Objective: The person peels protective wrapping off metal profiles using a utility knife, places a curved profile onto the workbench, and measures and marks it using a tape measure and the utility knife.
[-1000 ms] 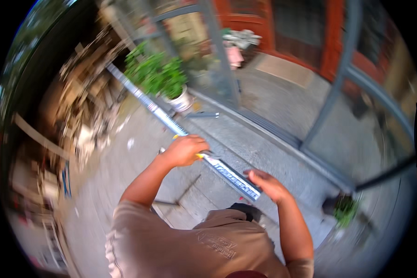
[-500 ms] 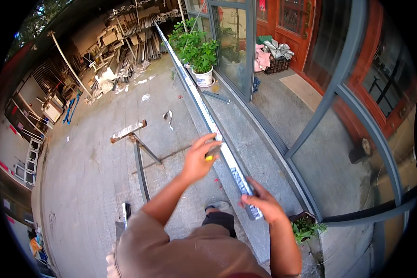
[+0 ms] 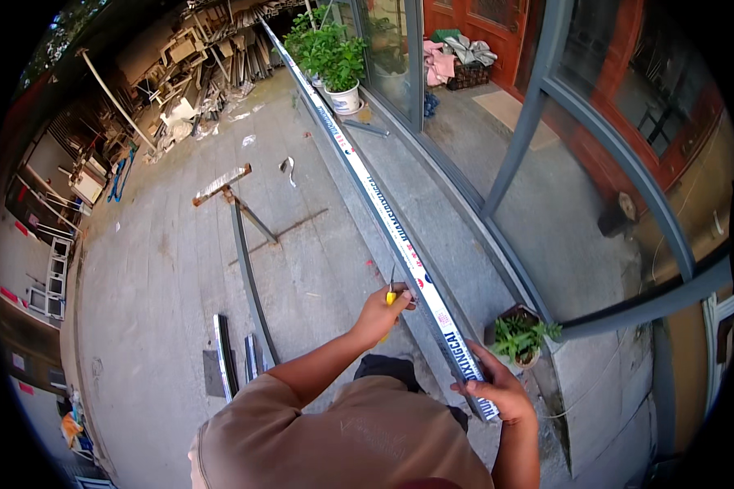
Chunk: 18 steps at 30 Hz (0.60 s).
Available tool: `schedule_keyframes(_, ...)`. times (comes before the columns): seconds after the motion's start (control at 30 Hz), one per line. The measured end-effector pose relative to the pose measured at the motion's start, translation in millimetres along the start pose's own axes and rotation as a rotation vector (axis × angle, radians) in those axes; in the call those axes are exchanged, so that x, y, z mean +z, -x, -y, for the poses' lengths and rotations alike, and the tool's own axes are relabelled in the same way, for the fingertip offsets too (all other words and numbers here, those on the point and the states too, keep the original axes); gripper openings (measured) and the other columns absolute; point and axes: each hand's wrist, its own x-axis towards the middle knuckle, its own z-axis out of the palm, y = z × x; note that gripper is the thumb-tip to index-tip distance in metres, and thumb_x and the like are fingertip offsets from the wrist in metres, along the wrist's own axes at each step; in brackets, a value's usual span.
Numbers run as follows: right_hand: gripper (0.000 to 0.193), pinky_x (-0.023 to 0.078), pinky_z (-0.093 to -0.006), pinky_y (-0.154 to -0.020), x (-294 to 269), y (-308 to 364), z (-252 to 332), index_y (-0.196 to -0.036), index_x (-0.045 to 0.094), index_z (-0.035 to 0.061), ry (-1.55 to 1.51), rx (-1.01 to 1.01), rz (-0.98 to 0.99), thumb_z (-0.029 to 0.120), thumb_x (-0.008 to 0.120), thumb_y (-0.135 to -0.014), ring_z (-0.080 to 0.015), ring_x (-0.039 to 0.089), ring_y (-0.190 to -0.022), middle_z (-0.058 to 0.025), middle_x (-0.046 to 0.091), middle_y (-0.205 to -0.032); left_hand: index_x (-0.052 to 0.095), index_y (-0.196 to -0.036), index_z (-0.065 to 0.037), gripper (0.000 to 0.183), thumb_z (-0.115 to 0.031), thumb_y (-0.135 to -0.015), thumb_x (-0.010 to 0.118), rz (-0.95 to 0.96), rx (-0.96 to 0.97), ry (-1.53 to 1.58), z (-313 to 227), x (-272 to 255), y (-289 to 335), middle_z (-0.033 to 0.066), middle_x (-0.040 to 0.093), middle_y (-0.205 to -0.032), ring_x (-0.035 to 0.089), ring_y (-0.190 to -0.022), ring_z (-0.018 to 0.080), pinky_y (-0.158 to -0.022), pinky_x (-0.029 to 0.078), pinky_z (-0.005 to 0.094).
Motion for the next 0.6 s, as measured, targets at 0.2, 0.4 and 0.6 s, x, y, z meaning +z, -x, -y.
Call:
schedule_keyframes(0.2, 0.102, 0.059, -0.0447, -0.101, -46.8, 64.6, -30.6, -0.164, 0.033, -0.0024, 0.014, -0.054, 0.008, 0.026, 0.088, -0.084, -0.0284, 0.069, -0.112, -0.0193, 0.063, -0.134, 0.066, -0.135, -0.006, 0.042, -0.037, -0.107, 0.064, -0.069, -0.037, -0.007, 31.5, 60.6, 62.5, 0.0035, 0.076, -0.112, 0.071, -0.097, 0.0129, -0.071, 0.049, 0.0302)
schedule_keyframes(0.4, 0.092, 0.053, -0.0327, -0.094, -64.7, 111.7, -35.6, -0.166, 0.033, 0.0025, 0.082, -0.062, 0.065, 0.026, 0.082, -0.093, -0.0227, 0.072, -0.102, -0.0158, 0.07, -0.115, 0.069, -0.132, -0.008, 0.037, -0.033, -0.105, 0.068, -0.253, -0.246, 0.232, 103.0, 147.9, 149.7, 0.0035, 0.075, -0.11, 0.069, -0.093, 0.0131, -0.075, 0.048, 0.0323)
schedule_keyframes(0.6, 0.093, 0.057, -0.0376, -0.092, -93.7, 141.9, -63.5, -0.169, 0.024, 0.005, 0.115, -0.01, 0.076, 0.023, 0.079, -0.095, -0.0299, 0.073, -0.107, -0.0177, 0.066, -0.121, 0.067, -0.134, -0.008, 0.038, -0.033, -0.106, 0.067, -0.165, -0.271, 0.258, 119.2, 220.2, 229.8, 0.0048, 0.074, -0.111, 0.069, -0.095, 0.0134, -0.073, 0.047, 0.0294)
